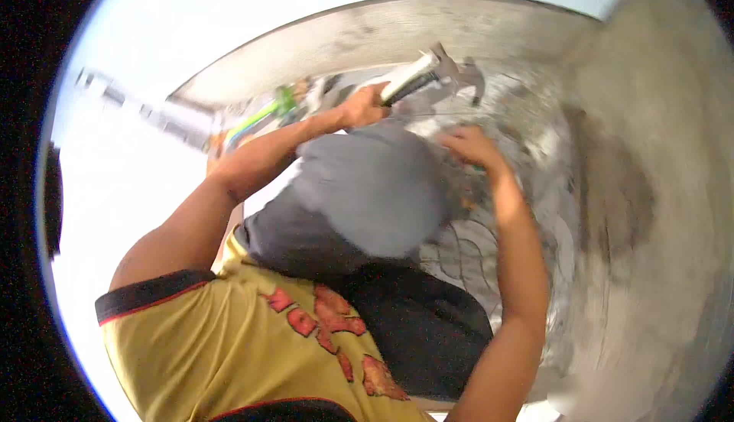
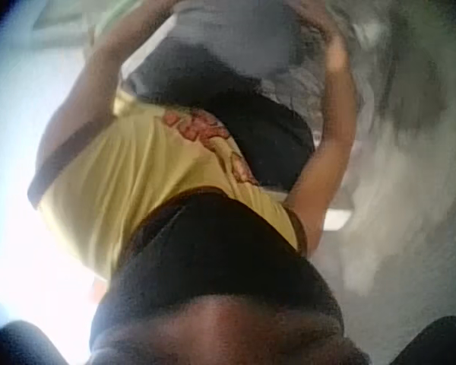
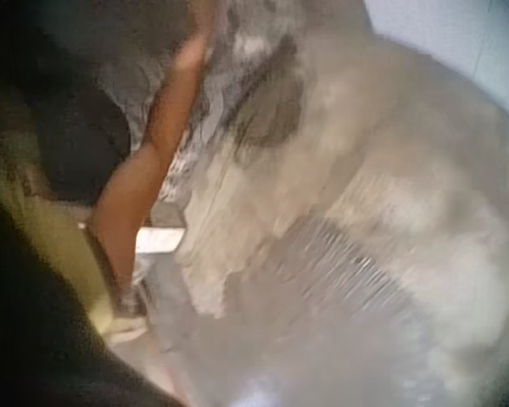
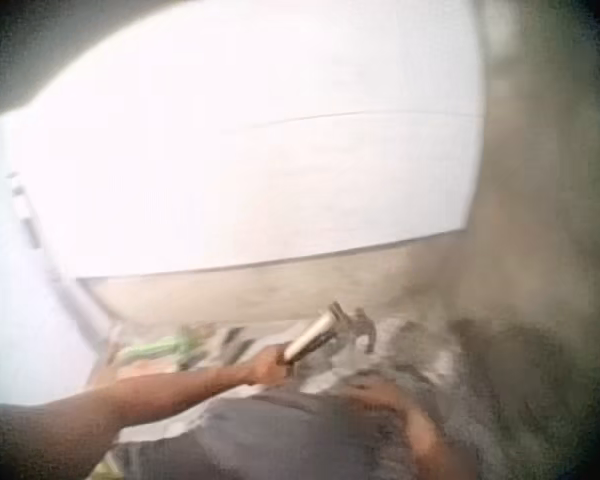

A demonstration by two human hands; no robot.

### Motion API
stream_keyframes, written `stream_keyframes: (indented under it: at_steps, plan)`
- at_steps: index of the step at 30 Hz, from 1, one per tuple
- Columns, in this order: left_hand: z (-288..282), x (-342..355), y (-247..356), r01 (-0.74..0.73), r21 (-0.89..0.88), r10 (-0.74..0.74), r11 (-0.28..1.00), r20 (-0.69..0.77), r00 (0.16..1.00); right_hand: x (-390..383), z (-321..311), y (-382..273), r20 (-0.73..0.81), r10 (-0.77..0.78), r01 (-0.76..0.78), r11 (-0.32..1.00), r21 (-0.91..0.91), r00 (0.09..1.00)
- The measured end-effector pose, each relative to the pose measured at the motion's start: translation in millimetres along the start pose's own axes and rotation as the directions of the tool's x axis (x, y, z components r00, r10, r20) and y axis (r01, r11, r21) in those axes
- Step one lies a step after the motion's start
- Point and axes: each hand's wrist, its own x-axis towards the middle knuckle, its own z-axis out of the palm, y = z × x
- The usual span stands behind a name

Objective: The person chips away sections of a concrete wall using a hammer and a small tool by hand, while checking the alignment with a level.

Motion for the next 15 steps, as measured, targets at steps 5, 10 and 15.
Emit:
stream_keyframes:
  at_steps: [5, 10, 15]
  plan:
    - [-6, -122, -126, 0.158, -0.002, -0.156, 0.987, -0.175, 0.972, -17, -10, 18, -0.208, 0.374, -0.391, 0.919, -0.046, 0.904]
    - [-22, -190, -160, 0.359, -0.096, -0.368, 0.928, -0.102, 0.924, -23, -46, 66, -0.287, 0.477, -0.418, 0.875, 0.244, 0.831]
    - [10, -157, -203, 0.223, -0.008, -0.222, 0.975, -0.145, 0.964, -16, -48, 40, -0.392, 0.419, -0.376, 0.908, 0.186, 0.819]
